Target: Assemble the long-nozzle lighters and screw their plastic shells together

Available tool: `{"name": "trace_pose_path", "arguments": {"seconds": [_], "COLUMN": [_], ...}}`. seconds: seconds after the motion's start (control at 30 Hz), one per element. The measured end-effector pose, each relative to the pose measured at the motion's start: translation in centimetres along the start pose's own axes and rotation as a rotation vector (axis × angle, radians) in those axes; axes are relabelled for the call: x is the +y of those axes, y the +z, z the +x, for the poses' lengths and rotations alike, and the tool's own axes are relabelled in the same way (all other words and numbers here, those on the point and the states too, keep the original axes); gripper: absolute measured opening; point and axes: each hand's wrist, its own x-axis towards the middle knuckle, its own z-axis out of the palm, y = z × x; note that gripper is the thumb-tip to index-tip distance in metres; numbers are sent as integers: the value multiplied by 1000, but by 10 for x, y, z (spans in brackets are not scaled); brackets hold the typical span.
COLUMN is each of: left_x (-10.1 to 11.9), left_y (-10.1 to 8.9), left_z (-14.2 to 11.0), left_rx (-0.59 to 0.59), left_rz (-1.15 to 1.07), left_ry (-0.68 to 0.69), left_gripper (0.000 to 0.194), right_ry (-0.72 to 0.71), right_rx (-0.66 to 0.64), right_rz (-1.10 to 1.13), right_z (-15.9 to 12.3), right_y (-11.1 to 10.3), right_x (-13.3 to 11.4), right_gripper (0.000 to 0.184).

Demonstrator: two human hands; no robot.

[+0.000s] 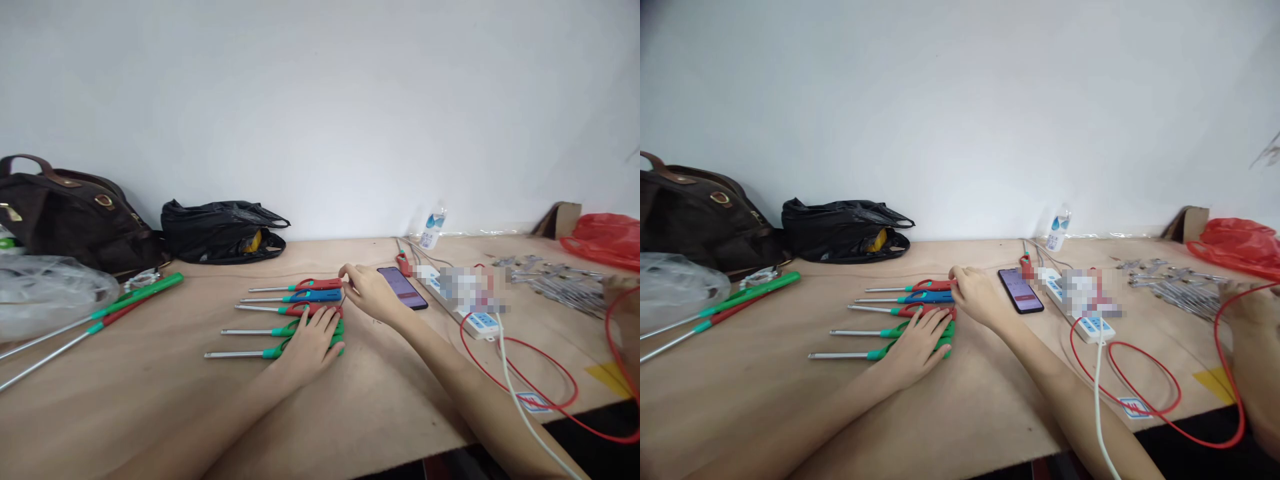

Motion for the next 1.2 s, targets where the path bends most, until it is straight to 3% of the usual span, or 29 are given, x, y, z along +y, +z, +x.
{"name": "trace_pose_path", "arguments": {"seconds": [0.1, 0.27, 0.4, 0.57, 0.67, 0.73, 0.8, 0.9, 1.1, 1.2], "left_x": [0, -1, 0, 0, 0, -1, -1, -1, -2, -2], "left_y": [-1, -4, -4, -3, -2, -2, -2, -1, 1, 2], "left_z": [0, 0, 0, 0, 0, -1, -1, -1, -1, -2], "left_rx": [-21, -16, -27, -41, -21, -4, 3, -5, 25, 28], "left_rz": [1, 11, 17, 21, 23, 18, 10, 7, -3, -4], "left_ry": [2, 6, 8, 1, 9, 17, 16, 7, 18, 18], "left_gripper": [52, 52, 51, 52, 51, 51, 51, 51, 51, 52], "right_ry": [-56, 55, -29, 111, 19, -37, -15, 76, -92, -42], "right_rx": [50, -24, 2, -35, 3, 40, 44, -1, 33, 24], "right_rz": [4, -133, -47, -72, 60, 65, -10, -109, 13, -66], "right_z": [-1, 0, 0, 0, 0, 0, -1, 0, -1, -1], "right_y": [0, 1, -1, 0, 0, -1, -1, 1, 2, 1], "right_x": [-1, -2, -3, 1, 3, 3, 3, 4, 5, 3], "right_gripper": [15, 21, 16, 21, 11, 13, 10, 21, 18, 15]}}
